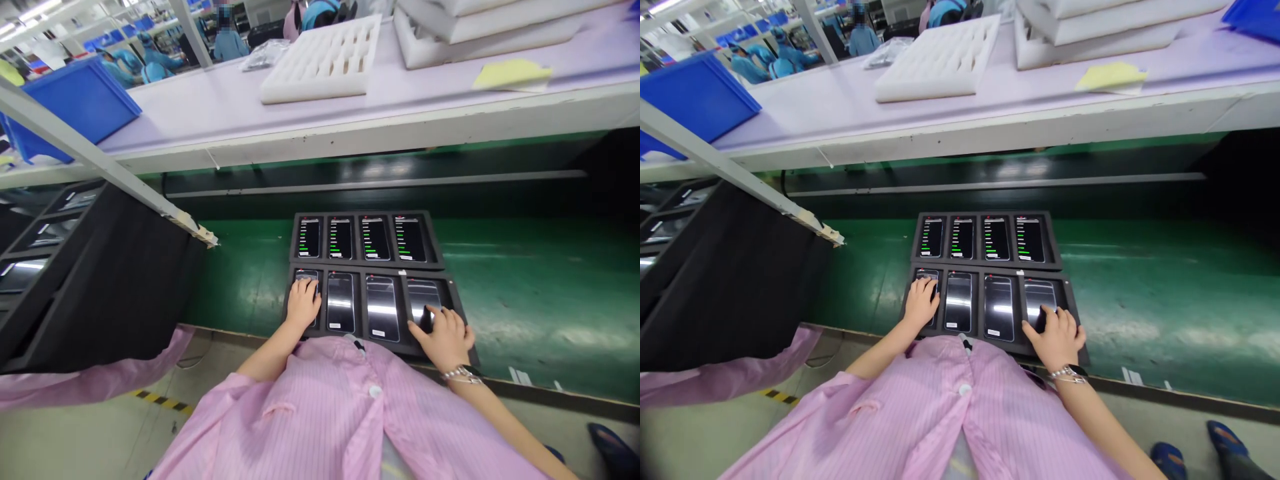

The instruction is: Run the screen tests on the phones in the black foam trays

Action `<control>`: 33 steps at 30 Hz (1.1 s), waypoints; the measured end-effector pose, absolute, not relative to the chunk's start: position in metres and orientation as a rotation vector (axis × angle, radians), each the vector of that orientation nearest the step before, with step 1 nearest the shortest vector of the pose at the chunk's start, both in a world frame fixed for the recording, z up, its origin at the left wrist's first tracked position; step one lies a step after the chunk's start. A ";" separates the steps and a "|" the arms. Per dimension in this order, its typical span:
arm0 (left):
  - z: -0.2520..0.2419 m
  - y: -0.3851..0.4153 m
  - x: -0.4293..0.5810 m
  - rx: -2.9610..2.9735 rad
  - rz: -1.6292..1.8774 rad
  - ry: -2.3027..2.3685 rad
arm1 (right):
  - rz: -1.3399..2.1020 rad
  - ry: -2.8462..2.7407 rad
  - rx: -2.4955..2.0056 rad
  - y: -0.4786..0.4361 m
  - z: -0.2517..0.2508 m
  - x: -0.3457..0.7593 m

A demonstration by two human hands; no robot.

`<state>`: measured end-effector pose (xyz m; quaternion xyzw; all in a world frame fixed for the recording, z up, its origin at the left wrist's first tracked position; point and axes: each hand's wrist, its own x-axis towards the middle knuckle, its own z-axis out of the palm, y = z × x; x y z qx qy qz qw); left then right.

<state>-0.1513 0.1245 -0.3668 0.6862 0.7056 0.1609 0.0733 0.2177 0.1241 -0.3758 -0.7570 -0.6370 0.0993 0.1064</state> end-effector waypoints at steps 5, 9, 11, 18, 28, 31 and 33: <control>-0.362 0.124 -0.151 2.028 0.427 2.125 | 0.222 -1.928 -2.181 0.122 -0.369 0.211; -0.363 0.124 -0.152 2.064 0.396 2.136 | 0.225 -1.938 -2.160 0.120 -0.371 0.209; -0.362 0.123 -0.152 2.065 0.382 2.150 | 0.242 -1.929 -2.165 0.119 -0.370 0.208; -0.361 0.124 -0.153 2.087 0.366 2.117 | 0.280 -1.930 -2.203 0.118 -0.363 0.203; -0.363 0.129 -0.154 2.004 0.436 2.135 | 0.294 -1.929 -2.163 0.117 -0.373 0.214; -0.363 0.132 -0.151 1.982 0.487 2.149 | 0.251 -1.929 -2.129 0.119 -0.380 0.220; -0.365 0.132 -0.149 1.985 0.529 2.137 | 0.218 -1.948 -2.117 0.120 -0.384 0.224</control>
